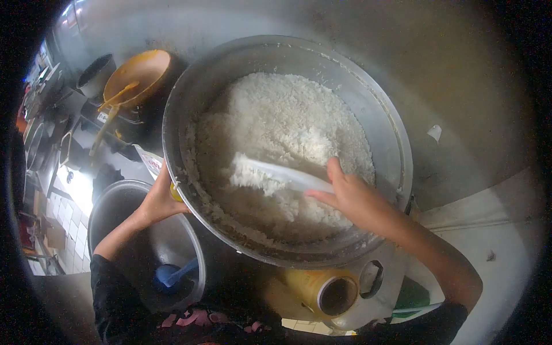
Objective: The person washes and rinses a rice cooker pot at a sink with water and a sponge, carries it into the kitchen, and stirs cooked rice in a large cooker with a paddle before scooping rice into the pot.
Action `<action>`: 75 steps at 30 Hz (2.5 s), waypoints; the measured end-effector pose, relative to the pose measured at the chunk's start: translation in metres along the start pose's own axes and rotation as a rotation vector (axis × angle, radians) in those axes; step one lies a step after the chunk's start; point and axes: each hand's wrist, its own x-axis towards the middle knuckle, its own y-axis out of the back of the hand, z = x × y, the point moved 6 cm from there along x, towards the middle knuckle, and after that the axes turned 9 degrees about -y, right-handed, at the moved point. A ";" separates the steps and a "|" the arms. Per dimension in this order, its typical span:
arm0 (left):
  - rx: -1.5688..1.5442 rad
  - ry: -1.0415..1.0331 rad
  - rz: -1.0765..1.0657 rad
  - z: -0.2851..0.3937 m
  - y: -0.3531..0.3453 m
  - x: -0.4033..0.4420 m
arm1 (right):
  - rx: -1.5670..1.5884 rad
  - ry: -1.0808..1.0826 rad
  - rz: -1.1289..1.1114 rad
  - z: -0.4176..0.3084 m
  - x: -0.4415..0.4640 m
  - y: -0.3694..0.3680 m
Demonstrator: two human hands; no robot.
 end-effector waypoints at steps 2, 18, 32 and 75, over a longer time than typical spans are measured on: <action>0.008 0.013 -0.002 0.000 0.000 0.000 | 0.016 -0.004 0.023 -0.004 0.000 0.005; 0.061 -0.086 0.005 0.005 0.002 0.002 | -0.677 -0.131 0.223 -0.008 -0.045 0.031; 0.035 -0.077 -0.015 0.004 -0.001 0.003 | -0.531 0.131 0.287 -0.031 0.017 -0.009; 0.060 -0.016 -0.038 0.003 -0.003 0.000 | -0.549 0.394 0.240 -0.055 0.011 -0.021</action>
